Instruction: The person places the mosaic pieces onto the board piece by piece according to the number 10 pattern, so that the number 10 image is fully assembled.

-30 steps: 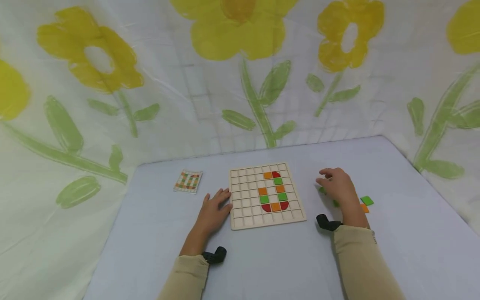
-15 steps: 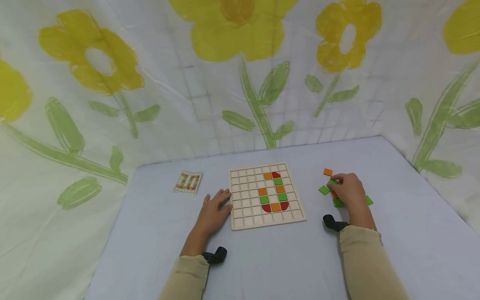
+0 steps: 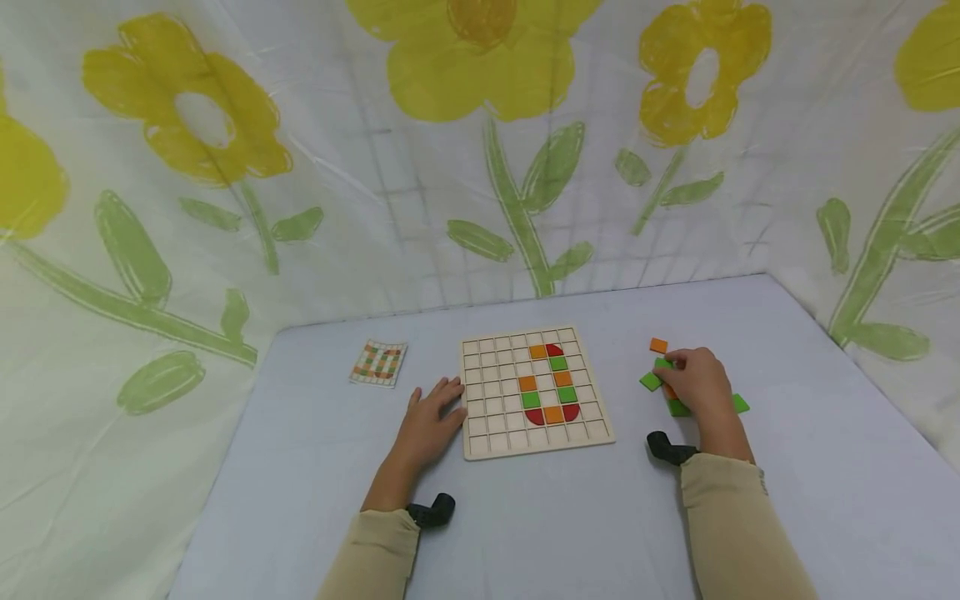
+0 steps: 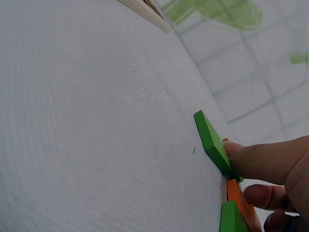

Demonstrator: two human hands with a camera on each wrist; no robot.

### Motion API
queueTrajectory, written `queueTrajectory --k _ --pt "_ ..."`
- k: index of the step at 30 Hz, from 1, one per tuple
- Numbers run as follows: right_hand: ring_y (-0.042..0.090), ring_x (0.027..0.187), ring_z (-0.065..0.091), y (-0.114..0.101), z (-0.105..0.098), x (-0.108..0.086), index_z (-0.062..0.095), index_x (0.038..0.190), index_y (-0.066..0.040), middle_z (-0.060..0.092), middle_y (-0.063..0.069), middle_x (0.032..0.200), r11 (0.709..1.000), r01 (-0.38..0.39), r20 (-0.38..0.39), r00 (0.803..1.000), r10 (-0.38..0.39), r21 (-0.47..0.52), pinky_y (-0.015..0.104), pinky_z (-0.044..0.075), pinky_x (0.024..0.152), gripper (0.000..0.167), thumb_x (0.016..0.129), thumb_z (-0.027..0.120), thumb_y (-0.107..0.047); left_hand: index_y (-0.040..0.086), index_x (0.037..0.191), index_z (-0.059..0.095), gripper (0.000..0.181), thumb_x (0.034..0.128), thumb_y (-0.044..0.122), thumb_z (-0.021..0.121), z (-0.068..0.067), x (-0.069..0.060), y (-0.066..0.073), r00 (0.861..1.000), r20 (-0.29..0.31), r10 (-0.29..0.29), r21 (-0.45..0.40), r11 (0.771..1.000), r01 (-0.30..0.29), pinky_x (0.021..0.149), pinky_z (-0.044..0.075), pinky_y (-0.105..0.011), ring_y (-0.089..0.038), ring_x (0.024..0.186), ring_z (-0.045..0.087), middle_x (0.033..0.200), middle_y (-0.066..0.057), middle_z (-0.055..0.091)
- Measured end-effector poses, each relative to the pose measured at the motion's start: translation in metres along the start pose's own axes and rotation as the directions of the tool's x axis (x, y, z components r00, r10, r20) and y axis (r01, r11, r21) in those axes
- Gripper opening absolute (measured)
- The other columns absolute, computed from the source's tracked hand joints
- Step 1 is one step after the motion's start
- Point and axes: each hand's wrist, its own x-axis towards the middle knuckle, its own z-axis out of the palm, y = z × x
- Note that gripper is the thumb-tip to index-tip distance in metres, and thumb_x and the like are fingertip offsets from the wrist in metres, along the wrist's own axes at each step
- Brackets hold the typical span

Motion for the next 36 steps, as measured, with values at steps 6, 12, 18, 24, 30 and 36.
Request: queueTrajectory --k 6,12,18,24,30,36 --pt "0.033 0.094 0.052 0.0 0.003 0.001 0.061 0.126 0.005 0.058 0.023 0.109 0.999 0.034 -0.026 0.999 -0.035 -0.018 0.036 0.047 0.069 0.048 0.095 0.063 -0.031 0.014 0.14 0.055 0.047 0.0968 0.029 0.062 0.0 -0.002 0.001 1.0 -0.013 0.008 -0.02 1.0 -0.009 0.126 0.002 -0.046 -0.017 0.147 0.033 0.151 0.006 0.046" --pt "0.03 0.089 0.052 -0.009 0.005 0.002 0.062 0.124 0.004 0.058 0.021 0.105 0.996 0.093 -0.023 0.995 -0.093 -0.015 0.034 0.044 0.068 0.047 0.097 0.061 -0.034 0.012 0.14 0.056 0.047 0.0961 0.028 0.063 0.0 -0.003 0.002 0.999 -0.025 0.022 -0.024 0.999 -0.023 0.126 0.004 -0.049 -0.02 0.146 0.035 0.15 0.003 0.048" --pt "0.025 0.081 0.052 -0.026 0.013 0.003 0.062 0.124 0.0 0.06 0.014 0.099 0.987 0.161 0.005 0.987 -0.161 -0.012 0.03 0.042 0.064 0.045 0.096 0.063 -0.035 0.013 0.14 0.056 0.047 0.0968 0.029 0.062 -0.001 -0.001 0.002 1.0 -0.014 0.027 -0.012 1.0 -0.028 0.126 0.004 -0.049 -0.019 0.146 0.034 0.151 0.004 0.047" --pt "0.023 0.078 0.051 -0.054 0.032 0.004 0.066 0.121 -0.004 0.061 0.01 0.092 0.974 0.228 0.085 0.97 -0.226 -0.01 0.029 0.042 0.064 0.041 0.092 0.069 -0.032 0.012 0.14 0.056 0.047 0.0962 0.028 0.063 -0.003 -0.002 0.003 1.0 -0.013 0.021 -0.016 1.0 -0.021 0.126 0.004 -0.049 -0.02 0.146 0.035 0.151 0.003 0.047" --pt "0.023 0.081 0.052 -0.078 0.044 0.001 0.066 0.122 -0.005 0.062 0.009 0.092 0.967 0.255 0.164 0.954 -0.251 -0.003 0.03 0.044 0.065 0.041 0.092 0.07 -0.032 0.011 0.139 0.056 0.047 0.096 0.028 0.063 -0.001 -0.002 0.003 0.999 -0.015 0.029 -0.037 0.999 -0.029 0.125 0.004 -0.051 -0.021 0.146 0.035 0.15 0.002 0.048" --pt "0.022 0.083 0.053 -0.093 0.054 -0.003 0.067 0.123 -0.007 0.063 0.007 0.092 0.96 0.278 0.188 0.942 -0.277 0.023 0.031 0.047 0.068 0.044 0.091 0.07 -0.036 0.012 0.139 0.057 0.046 0.096 0.028 0.063 0.0 -0.002 0.002 0.999 -0.023 0.033 -0.018 0.999 -0.033 0.125 0.005 -0.05 -0.02 0.146 0.035 0.15 0.002 0.048"
